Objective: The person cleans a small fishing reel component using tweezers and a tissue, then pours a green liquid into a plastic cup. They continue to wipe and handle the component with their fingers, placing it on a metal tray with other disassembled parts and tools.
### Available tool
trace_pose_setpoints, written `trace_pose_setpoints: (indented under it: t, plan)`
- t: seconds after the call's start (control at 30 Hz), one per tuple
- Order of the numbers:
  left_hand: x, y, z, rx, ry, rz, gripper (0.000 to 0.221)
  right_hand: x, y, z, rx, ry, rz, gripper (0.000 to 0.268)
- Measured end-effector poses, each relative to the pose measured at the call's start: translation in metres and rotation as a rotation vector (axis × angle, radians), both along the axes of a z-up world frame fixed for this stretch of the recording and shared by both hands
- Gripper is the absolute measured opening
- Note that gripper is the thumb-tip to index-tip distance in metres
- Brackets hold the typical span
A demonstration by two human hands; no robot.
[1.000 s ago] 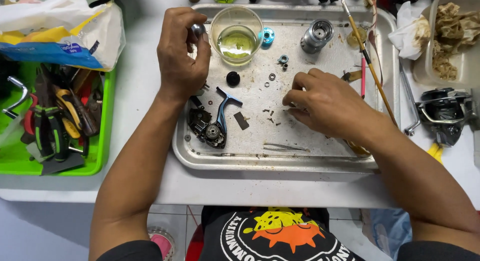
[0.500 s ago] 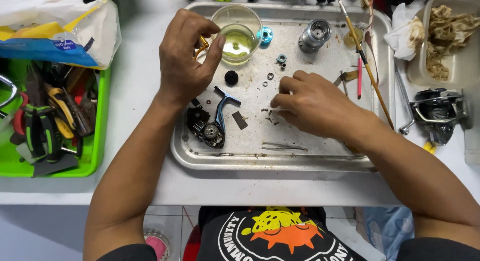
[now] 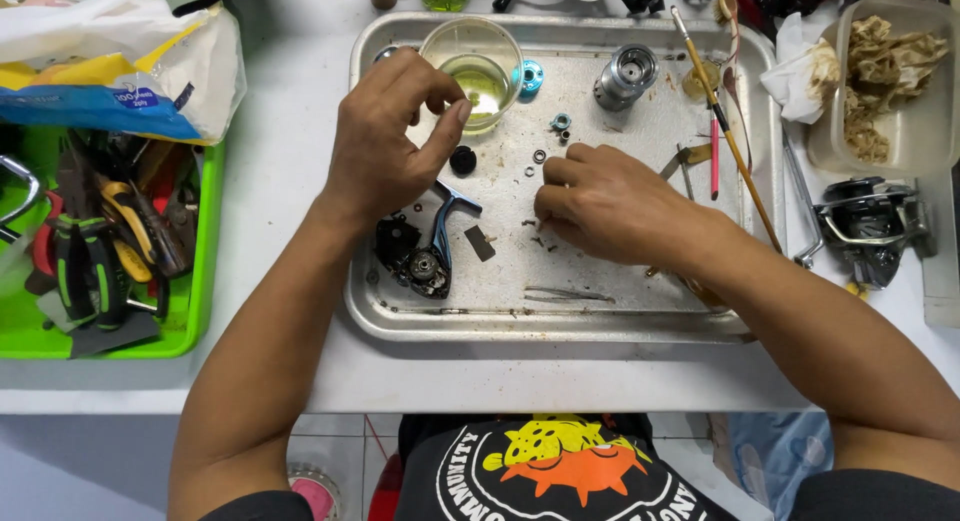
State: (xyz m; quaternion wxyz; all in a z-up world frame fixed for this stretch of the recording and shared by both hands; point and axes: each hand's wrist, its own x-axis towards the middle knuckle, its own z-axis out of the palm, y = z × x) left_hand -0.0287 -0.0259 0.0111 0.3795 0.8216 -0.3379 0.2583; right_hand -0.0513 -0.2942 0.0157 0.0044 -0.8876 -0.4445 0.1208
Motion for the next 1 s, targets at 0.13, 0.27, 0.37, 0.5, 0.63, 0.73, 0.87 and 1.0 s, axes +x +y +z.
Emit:
trace_pose_setpoints:
  t: [0.13, 0.27, 0.37, 0.5, 0.63, 0.73, 0.87, 1.0]
  plan:
    - [-0.014, -0.015, 0.005, 0.088, 0.175, -0.116, 0.009, -0.003, -0.014, 0.025, 0.386, -0.078, -0.075, 0.015]
    - [-0.037, -0.035, 0.024, 0.107, 0.22, -0.166, 0.015, -0.017, -0.014, 0.048, 0.571, -0.252, -0.046, 0.014]
    - [-0.045, -0.044, 0.027, 0.051, 0.27, -0.189, 0.018, -0.023, -0.012, 0.055, 0.612, -0.385, -0.004, 0.014]
    - [-0.048, -0.05, 0.028, -0.025, 0.291, -0.213, 0.01, -0.026, -0.01, 0.057, 0.576, -0.466, 0.009, 0.016]
    - [-0.047, -0.053, 0.029, -0.037, 0.272, -0.227, 0.007, -0.025, -0.016, 0.061, 0.593, -0.409, 0.006, 0.019]
    - [-0.041, -0.05, 0.015, -0.004, 0.326, -0.192, 0.01, -0.014, -0.044, 0.062, 0.564, -0.392, -0.093, 0.024]
    - [-0.041, -0.046, 0.025, -0.088, 0.382, -0.189, 0.012, -0.004, -0.081, 0.064, 0.366, -0.405, -0.255, 0.024]
    - [-0.039, -0.044, 0.027, -0.104, 0.529, -0.181, 0.016, -0.006, -0.078, 0.063, -0.09, 0.077, -0.631, 0.028]
